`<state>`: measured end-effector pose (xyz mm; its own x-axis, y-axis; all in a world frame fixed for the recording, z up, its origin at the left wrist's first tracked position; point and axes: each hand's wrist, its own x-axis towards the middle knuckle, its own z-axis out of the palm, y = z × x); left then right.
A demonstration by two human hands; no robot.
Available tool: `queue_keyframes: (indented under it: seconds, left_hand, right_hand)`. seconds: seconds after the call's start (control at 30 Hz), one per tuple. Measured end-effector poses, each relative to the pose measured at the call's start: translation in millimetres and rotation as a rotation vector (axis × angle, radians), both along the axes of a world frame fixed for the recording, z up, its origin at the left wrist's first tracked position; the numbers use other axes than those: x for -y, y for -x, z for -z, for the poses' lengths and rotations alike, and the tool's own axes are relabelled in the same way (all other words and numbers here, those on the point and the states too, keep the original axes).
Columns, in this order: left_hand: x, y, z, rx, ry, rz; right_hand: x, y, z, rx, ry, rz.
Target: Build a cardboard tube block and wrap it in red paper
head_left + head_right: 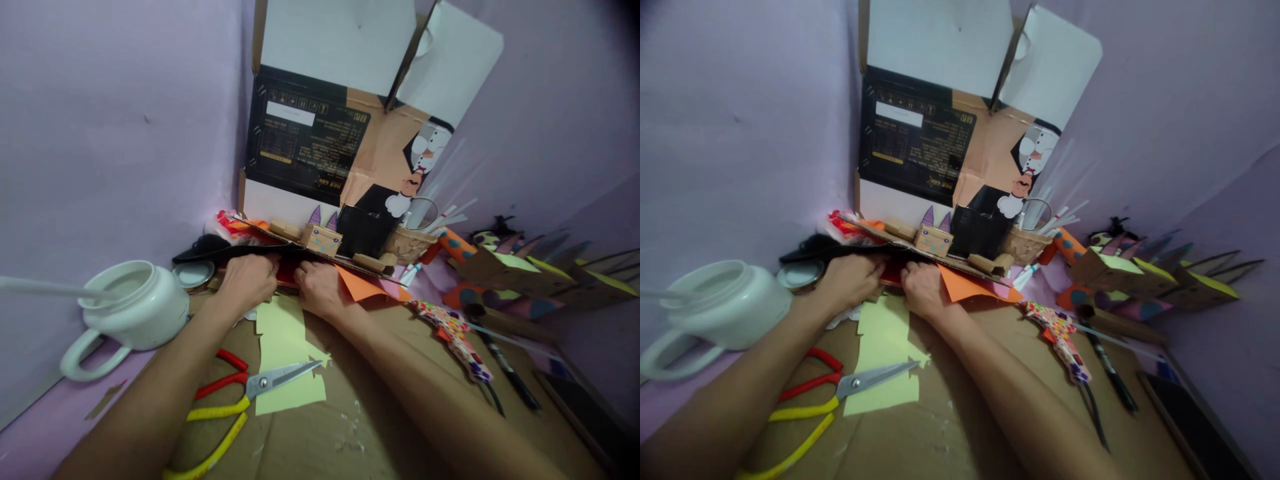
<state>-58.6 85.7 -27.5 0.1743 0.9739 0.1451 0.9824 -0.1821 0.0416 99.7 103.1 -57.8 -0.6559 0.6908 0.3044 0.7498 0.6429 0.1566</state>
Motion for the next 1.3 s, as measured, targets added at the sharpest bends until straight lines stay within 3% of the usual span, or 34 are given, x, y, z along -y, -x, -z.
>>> queue_keyframes:
  seconds: [0.17, 0.37, 0.63, 0.9, 1.03, 1.3]
  left_hand:
    - [2, 2, 1.6, -0.006, 0.004, 0.073]
    - [0, 1, 3.0, 0.007, -0.023, 0.065]
    - [-3, -2, 4.8, 0.143, -0.014, 0.096]
    - [-34, -10, 12.4, 0.387, 0.158, 0.264]
    - [-47, -14, 15.8, 0.494, 0.242, 0.210]
    - [-50, -11, 9.0, 0.590, 0.296, 0.134]
  right_hand:
    - [1, 0, 2.4, -0.036, -0.058, 0.025]
    - [0, -3, 8.9, -0.047, -0.108, -0.040]
    - [-4, 7, 11.8, -0.027, -0.144, -0.081]
    - [-6, 9, 15.3, -0.021, -0.158, -0.088]
    - [-5, 10, 16.7, -0.030, -0.185, -0.084]
    - [-2, 10, 11.0, -0.053, -0.273, -0.117]
